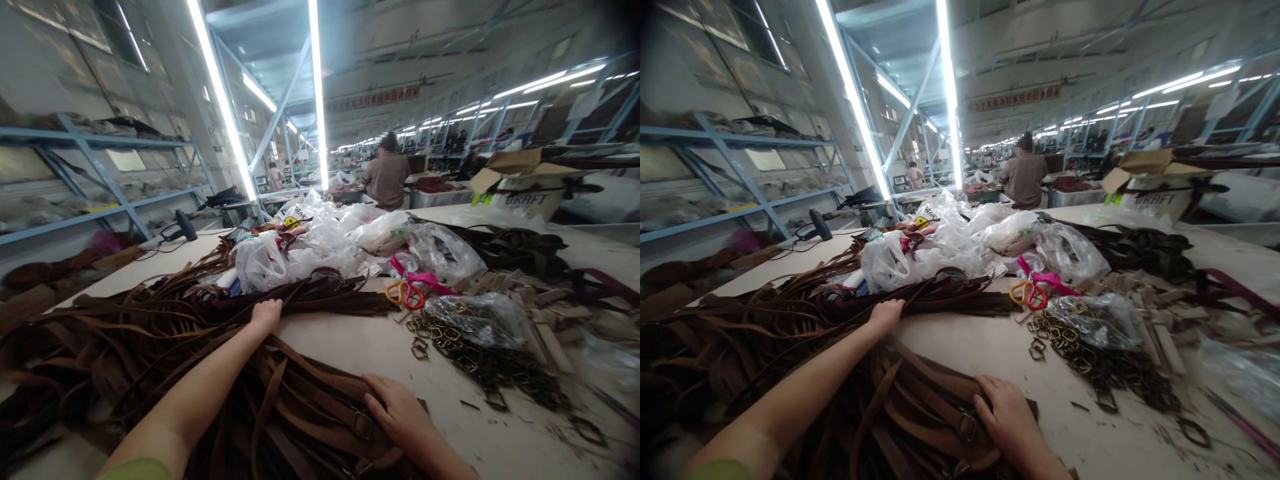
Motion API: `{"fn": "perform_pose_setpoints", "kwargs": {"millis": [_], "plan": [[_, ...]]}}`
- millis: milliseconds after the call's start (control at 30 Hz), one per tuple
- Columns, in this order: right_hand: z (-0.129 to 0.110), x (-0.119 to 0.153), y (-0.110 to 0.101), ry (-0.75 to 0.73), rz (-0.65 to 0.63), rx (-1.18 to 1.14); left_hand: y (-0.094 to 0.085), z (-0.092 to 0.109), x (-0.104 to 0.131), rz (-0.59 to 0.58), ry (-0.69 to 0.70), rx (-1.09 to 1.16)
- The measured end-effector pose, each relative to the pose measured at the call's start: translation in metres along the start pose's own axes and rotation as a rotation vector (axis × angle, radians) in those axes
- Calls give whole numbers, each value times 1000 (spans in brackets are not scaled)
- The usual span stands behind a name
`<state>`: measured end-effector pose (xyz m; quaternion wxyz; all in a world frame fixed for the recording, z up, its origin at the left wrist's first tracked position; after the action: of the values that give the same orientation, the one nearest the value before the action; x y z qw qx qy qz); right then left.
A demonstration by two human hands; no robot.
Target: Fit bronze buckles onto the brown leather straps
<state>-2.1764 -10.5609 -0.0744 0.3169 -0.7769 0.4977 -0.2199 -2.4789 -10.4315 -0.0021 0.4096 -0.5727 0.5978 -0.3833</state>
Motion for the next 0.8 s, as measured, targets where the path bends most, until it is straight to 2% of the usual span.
{"fn": "perform_pose_setpoints", "kwargs": {"millis": [67, 133, 300, 467, 633, 800], "plan": [[2, 0, 1, 3, 13, -11, 2, 1, -4, 58, 20, -9], [3, -1, 2, 5, 24, -20, -1, 12, -7, 134, 65, -14], [1, -3, 1, 27, 19, -36, -6, 66, -23, 227, 325, 15], [0, -2, -3, 22, 33, -64, 2, 110, -35, 214, 411, 18], [11, -3, -2, 62, 126, -211, -7, 144, -12, 206, 575, 35], [42, -2, -18, 282, 443, -747, -29, 158, 22, 330, 747, 86]]}}
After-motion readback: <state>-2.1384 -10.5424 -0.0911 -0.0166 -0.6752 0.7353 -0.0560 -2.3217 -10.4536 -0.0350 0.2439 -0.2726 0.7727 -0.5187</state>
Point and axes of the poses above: each hand's wrist, its own x-axis away from the middle knuckle, its own y-axis out of the palm, z = x × y, the point moved 2 cm from there along -x, towards the middle knuckle, and after that the axes turned 7 degrees about -x, right-handed, at the moved point
